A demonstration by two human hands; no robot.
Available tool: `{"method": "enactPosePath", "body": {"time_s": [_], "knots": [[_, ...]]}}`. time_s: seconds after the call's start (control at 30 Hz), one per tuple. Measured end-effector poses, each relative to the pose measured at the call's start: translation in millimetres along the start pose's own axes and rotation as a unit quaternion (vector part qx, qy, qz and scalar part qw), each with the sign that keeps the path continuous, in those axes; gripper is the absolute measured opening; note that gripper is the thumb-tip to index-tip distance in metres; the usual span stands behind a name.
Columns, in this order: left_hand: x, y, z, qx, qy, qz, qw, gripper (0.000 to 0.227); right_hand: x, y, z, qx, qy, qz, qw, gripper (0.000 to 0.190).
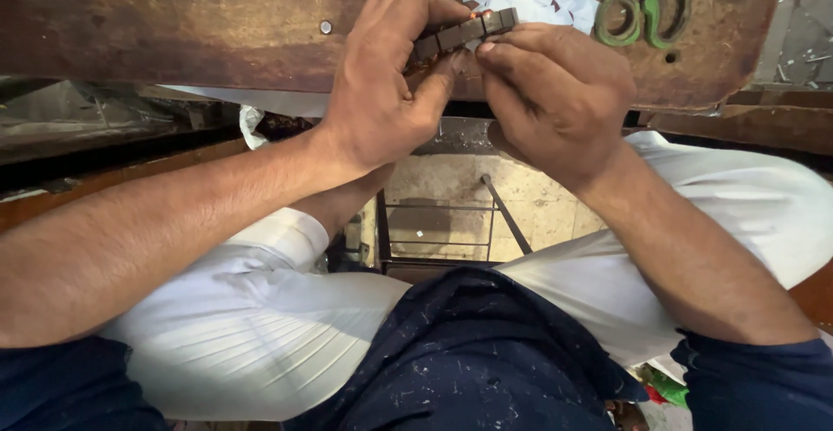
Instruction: The person inserts small white paper shims into the slots of a copper-wound stator rotor. They repeatedly pick up shims, place them into the rotor, and use scissors to trim excess material. The person handles multiple stator rotors and a pile of white paper pieces on a wooden workbench.
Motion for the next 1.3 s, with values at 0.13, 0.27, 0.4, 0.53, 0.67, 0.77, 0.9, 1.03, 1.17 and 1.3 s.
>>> {"method": "enactPosePath", "body": {"time_s": [0.13, 0.27, 0.4, 0.53, 0.67, 0.77, 0.9, 1.03, 1.17, 1.3], "knots": [[1, -1, -1, 0.002, 0.004, -0.002, 1.0, 0.022, -3, -3, 3, 0.008, -0.007, -0.016, 1.0, 0.015], [0, -2, 0, -0.006, 0.011, 0.005, 1.0, 0.024, -8, -6, 15, 0.068, 0.033, 0.018, 0.997, 0.014], [-2, -1, -2, 0.019, -0.003, 0.033, 0.999, 0.026, -14, 3, -1, 0.005, -0.031, 0.056, 0.998, 0.014], [-3, 3, -1, 0.01, -0.008, 0.039, 0.999, 0.028, -9, 2, -6, -0.028, -0.039, 0.036, 0.998, 0.014], [-5, 2, -1, 0.029, -0.005, 0.048, 0.998, 0.032, 1, 2, -18, -0.032, -0.069, 0.043, 0.996, 0.011], [-2, 1, -1, 0.04, -0.001, 0.058, 0.998, 0.031, 10, 0, -18, -0.016, -0.06, 0.025, 0.998, 0.012], [-8, 3, -1, 0.039, -0.018, 0.06, 0.997, 0.031, 12, 4, -20, 0.03, -0.055, -0.04, 0.997, 0.017], [-5, 5, -3, 0.053, -0.047, 0.081, 0.994, 0.034, 14, 6, -21, 0.016, -0.069, -0.079, 0.994, 0.03], [-6, 3, -1, 0.06, -0.045, 0.074, 0.994, 0.031, 8, -2, 1, 0.119, 0.015, -0.043, 0.992, 0.032], [-3, 2, 3, 0.057, -0.007, 0.061, 0.996, 0.035, 8, -10, 4, 0.12, -0.026, -0.005, 0.992, 0.027]]}}
Point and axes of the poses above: each hand's wrist, its own x-axis away from the middle knuckle, its own y-axis out of the back of the hand, z = x × y, the point moved 10 cm from there along -x, towards the middle knuckle, and after that the axes turned 8 degrees about -x, right-handed, at the moved point
